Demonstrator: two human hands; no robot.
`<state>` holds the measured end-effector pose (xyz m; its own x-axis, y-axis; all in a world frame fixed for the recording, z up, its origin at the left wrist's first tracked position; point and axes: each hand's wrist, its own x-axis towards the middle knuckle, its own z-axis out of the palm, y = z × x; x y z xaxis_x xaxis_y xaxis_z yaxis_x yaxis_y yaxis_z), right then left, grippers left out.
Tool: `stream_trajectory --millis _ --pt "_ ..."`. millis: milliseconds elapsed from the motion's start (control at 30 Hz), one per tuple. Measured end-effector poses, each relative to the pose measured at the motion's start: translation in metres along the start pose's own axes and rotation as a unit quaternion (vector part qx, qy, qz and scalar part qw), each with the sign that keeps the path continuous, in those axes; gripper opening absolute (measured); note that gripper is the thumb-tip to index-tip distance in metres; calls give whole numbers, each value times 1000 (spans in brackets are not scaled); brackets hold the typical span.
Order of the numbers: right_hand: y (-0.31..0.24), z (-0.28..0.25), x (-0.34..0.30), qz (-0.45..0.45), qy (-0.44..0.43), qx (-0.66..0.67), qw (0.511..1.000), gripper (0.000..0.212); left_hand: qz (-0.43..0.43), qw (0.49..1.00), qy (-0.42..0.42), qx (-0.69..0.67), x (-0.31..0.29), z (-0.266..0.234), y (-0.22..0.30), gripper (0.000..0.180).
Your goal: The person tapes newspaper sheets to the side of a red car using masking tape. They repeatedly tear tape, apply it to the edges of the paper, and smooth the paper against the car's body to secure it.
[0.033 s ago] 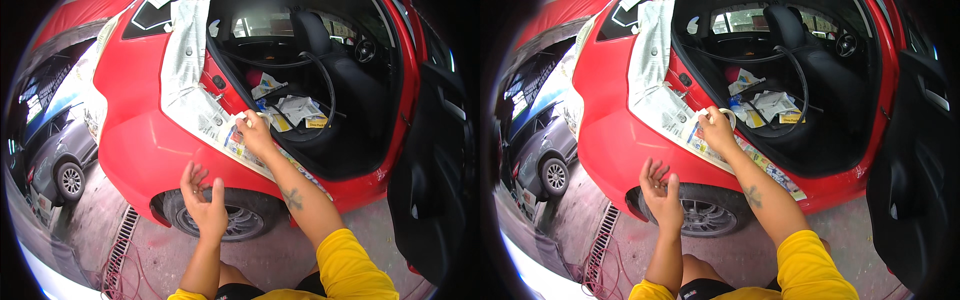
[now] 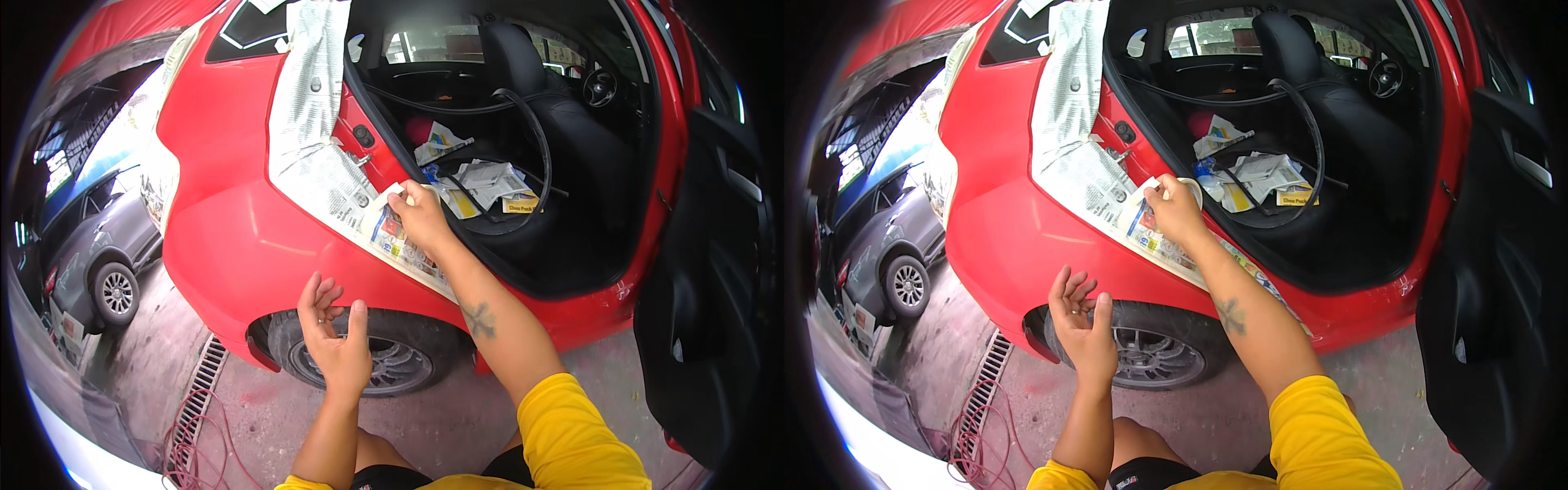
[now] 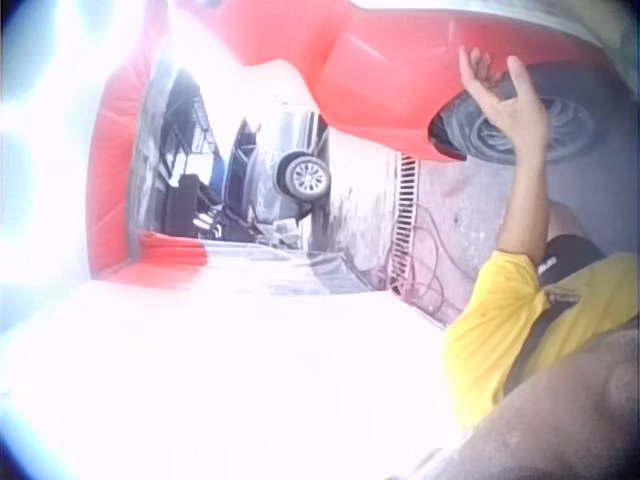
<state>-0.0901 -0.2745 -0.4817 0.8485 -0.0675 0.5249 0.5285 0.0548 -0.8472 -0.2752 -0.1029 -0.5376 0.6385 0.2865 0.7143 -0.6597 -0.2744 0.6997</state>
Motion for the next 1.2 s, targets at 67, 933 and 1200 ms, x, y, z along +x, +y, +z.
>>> stream_trajectory --millis 67,933,1200 --pt "4 -3 9 54 -30 32 998 14 -21 1000 13 -13 -2 -9 -8 74" --pt "27 19 55 26 99 -264 959 36 -71 995 -1 -69 -33 -32 -26 79" --pt "13 14 13 38 -66 -45 996 31 -73 995 -15 -72 -38 -44 -16 79"
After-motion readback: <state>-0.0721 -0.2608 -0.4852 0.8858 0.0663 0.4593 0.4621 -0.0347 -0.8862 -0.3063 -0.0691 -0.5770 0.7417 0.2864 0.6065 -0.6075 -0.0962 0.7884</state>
